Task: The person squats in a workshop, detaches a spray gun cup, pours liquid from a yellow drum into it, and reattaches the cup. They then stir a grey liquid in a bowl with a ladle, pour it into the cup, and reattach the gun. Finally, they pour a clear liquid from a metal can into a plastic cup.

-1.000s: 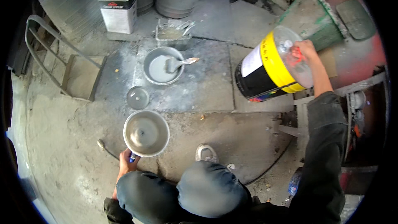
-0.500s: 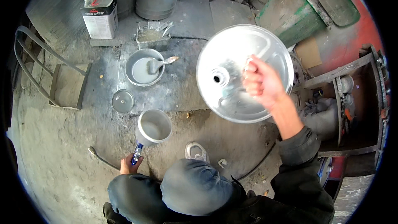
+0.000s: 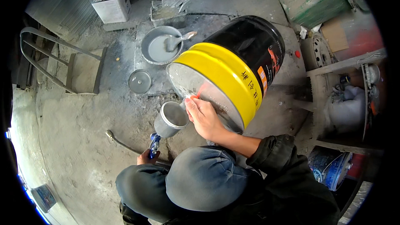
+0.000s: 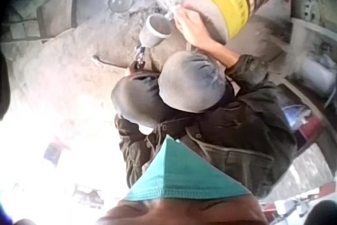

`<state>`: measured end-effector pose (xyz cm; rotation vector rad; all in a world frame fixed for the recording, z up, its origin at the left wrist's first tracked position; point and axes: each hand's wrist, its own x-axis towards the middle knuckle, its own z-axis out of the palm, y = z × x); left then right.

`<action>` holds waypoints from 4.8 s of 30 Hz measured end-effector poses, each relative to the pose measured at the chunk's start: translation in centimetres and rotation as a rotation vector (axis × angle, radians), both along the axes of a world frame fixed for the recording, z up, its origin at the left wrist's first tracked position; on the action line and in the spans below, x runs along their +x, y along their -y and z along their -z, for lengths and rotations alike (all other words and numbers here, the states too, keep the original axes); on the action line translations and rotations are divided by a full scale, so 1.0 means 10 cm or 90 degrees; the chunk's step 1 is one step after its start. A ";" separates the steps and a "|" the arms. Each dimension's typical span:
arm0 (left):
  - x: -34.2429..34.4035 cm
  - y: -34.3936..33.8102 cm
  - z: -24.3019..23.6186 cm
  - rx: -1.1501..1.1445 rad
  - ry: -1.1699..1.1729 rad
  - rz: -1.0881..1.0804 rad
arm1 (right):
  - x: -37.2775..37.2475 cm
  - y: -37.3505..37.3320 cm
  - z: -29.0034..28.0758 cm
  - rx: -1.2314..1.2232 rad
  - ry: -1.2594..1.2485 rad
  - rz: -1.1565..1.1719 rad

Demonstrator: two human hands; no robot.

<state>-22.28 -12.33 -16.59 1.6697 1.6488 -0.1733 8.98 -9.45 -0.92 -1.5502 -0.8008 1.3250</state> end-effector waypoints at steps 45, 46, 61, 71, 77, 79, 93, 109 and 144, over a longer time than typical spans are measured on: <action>0.24 -0.06 0.20 0.043 0.466 -0.074 | 2.07 -0.13 -1.41 0.138 0.063 0.218; 0.23 -0.07 0.22 0.025 0.514 -0.121 | 2.20 -0.20 -1.44 0.120 0.186 0.279; -0.34 0.12 -0.23 0.196 0.375 -0.445 | 3.16 -0.85 -0.97 0.396 0.683 0.431; -0.85 0.48 -0.47 0.054 0.365 -0.667 | -0.29 -1.58 1.11 0.233 0.589 -0.410; -0.91 0.67 -0.71 0.101 0.496 -0.621 | -0.65 -1.91 1.36 0.193 0.610 -0.398; -0.87 0.65 -0.83 0.117 0.522 -0.647 | -0.66 -1.93 1.34 0.204 0.605 -0.395; -0.86 0.24 -0.27 0.138 0.265 -0.436 | -1.04 -2.31 0.06 0.291 0.960 -0.720; -0.52 -0.40 -0.34 0.178 0.184 -0.155 | -0.92 -1.62 -0.44 0.412 0.475 -0.908; 0.79 -1.65 -1.47 0.473 0.610 0.123 | -0.73 -1.74 -0.08 0.059 -0.055 -0.016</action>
